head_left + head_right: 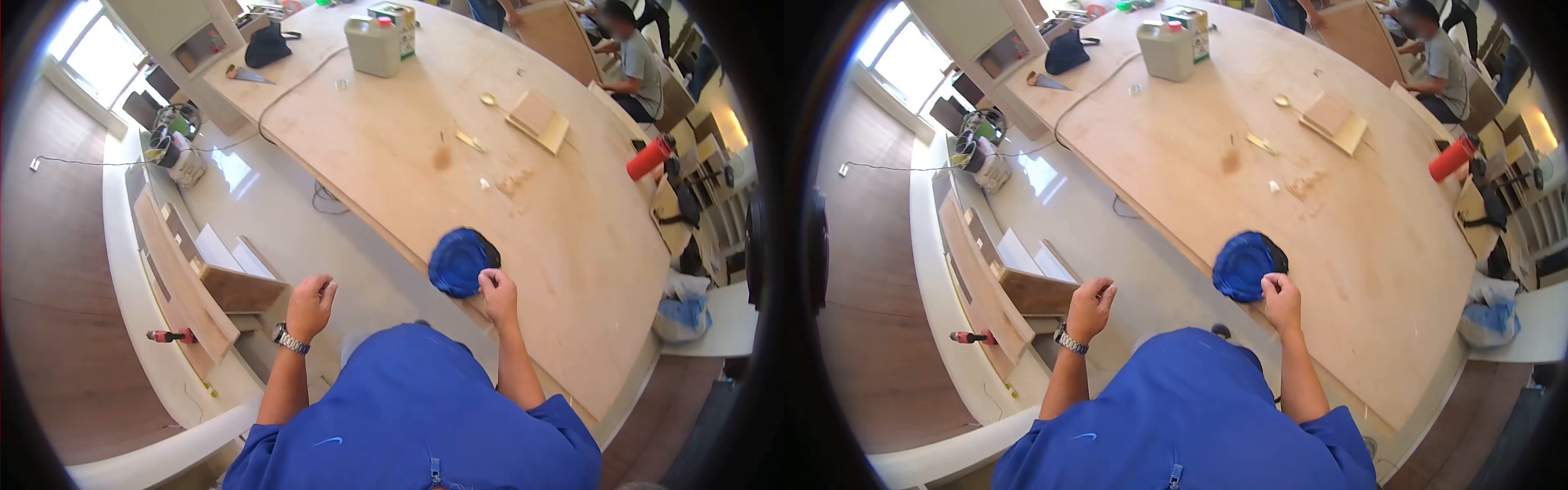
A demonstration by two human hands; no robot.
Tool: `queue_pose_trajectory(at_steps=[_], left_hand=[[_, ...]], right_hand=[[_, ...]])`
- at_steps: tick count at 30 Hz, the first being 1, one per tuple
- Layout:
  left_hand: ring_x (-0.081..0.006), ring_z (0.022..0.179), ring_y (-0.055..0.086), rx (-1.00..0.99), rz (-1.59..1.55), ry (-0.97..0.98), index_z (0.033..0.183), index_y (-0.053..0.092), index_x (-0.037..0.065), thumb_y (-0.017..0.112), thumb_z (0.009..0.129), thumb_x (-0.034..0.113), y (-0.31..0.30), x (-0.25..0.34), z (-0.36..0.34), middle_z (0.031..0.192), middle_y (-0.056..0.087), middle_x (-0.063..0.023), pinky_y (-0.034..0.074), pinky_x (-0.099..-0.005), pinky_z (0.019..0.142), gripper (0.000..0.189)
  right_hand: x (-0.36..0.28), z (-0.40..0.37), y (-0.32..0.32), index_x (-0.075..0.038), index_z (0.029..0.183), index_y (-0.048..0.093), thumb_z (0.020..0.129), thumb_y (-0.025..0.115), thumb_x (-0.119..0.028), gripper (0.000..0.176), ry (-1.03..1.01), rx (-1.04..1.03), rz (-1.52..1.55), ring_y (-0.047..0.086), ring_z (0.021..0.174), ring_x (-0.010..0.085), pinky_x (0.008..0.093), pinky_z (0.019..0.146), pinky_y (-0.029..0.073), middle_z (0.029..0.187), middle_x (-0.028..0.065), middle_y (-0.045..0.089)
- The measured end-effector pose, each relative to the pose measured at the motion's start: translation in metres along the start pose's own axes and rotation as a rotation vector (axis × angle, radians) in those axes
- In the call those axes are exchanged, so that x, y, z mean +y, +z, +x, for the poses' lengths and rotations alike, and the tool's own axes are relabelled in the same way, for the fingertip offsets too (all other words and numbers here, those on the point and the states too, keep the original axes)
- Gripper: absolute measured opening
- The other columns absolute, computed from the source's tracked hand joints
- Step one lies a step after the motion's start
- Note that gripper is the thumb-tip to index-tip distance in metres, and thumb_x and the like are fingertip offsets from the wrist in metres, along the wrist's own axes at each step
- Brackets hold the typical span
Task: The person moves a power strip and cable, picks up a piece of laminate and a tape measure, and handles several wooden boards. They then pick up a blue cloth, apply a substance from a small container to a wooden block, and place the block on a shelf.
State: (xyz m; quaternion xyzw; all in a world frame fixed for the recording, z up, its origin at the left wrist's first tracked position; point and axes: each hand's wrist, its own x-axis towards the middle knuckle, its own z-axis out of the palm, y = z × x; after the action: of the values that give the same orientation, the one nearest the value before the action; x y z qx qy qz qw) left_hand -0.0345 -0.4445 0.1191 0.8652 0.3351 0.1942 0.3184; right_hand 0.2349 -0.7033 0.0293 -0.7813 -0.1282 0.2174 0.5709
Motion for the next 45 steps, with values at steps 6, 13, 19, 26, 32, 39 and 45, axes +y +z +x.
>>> queue_pose_trajectory(at_steps=[6, 13, 19, 26, 32, 39, 45], left_hand=[[-0.0295, 0.075, 0.064, 0.215, -0.011, -0.092, 0.099, 0.061, -0.002, 0.064, 0.083, 0.004, -0.053, -0.08, 0.027, 0.087, 0.064, -0.0176, 0.052, -0.0357, 0.068, 0.017], [-0.0269, 0.074, 0.065, 0.386, -0.044, -0.349, 0.099, 0.063, -0.003, 0.065, 0.083, 0.005, -0.148, -0.204, 0.044, 0.087, 0.064, -0.0163, 0.052, -0.0346, 0.067, 0.018], [-0.0254, 0.073, 0.065, 0.393, -0.135, -0.378, 0.099, 0.063, -0.003, 0.065, 0.085, 0.009, -0.21, -0.272, 0.1, 0.087, 0.065, -0.0153, 0.052, -0.0338, 0.067, 0.018], [-0.0266, 0.074, 0.064, 0.312, -0.143, -0.147, 0.099, 0.063, -0.003, 0.064, 0.087, 0.009, -0.256, -0.313, 0.262, 0.089, 0.065, -0.0162, 0.053, -0.0333, 0.066, 0.017], [-0.0286, 0.075, 0.064, 0.185, -0.106, -0.05, 0.099, 0.063, -0.002, 0.063, 0.086, 0.008, -0.288, -0.354, 0.411, 0.089, 0.064, -0.0164, 0.053, -0.0346, 0.066, 0.016], [-0.0342, 0.084, 0.062, -0.01, 0.039, 0.035, 0.096, 0.064, 0.001, 0.062, 0.085, 0.01, -0.306, -0.422, 0.568, 0.093, 0.065, -0.0167, 0.051, -0.0408, 0.074, 0.014], [-0.038, 0.091, 0.06, -0.19, 0.378, 0.126, 0.098, 0.064, 0.002, 0.055, 0.086, 0.009, -0.306, -0.525, 0.738, 0.099, 0.063, -0.0177, 0.049, -0.0457, 0.081, 0.016]], right_hand=[[-0.06, 0.056, 0.11, 0.001, 0.097, 0.065, 0.095, 0.059, -0.018, 0.02, -0.009, -0.188, 0.015, 0.052, 0.052, 0.0048, 0.0222, 0.046, 0.041, 0.066, 0.0008, 0.059], [-0.144, 0.117, 0.305, 0.002, 0.089, 0.068, 0.09, 0.063, -0.026, 0.028, -0.211, -0.346, -0.248, 0.056, 0.06, 0.0131, 0.029, 0.059, 0.046, 0.066, 0.0054, 0.063], [-0.231, 0.184, 0.431, 0.001, 0.091, 0.069, 0.087, 0.065, -0.025, 0.027, -0.339, -0.354, -0.368, 0.063, 0.069, 0.0168, 0.0302, 0.066, 0.05, 0.075, 0.0126, 0.068], [-0.257, 0.273, 0.51, 0.0, 0.092, 0.07, 0.086, 0.066, -0.026, 0.026, -0.254, -0.347, -0.371, 0.066, 0.072, 0.0178, 0.0316, 0.069, 0.051, 0.08, 0.0144, 0.07], [-0.266, 0.354, 0.6, -0.002, 0.094, 0.07, 0.086, 0.066, -0.027, 0.027, -0.208, -0.375, -0.33, 0.067, 0.077, 0.0216, 0.0332, 0.072, 0.052, 0.084, 0.015, 0.07], [-0.29, 0.391, 0.665, -0.002, 0.094, 0.07, 0.086, 0.065, -0.03, 0.029, -0.261, -0.415, -0.329, 0.066, 0.077, 0.025, 0.0349, 0.072, 0.051, 0.084, 0.0159, 0.069], [-0.288, 0.414, 0.696, -0.004, 0.09, 0.071, 0.086, 0.062, -0.035, 0.033, -0.085, -0.343, -0.412, 0.067, 0.08, 0.0289, 0.0385, 0.073, 0.052, 0.085, 0.0162, 0.069]])
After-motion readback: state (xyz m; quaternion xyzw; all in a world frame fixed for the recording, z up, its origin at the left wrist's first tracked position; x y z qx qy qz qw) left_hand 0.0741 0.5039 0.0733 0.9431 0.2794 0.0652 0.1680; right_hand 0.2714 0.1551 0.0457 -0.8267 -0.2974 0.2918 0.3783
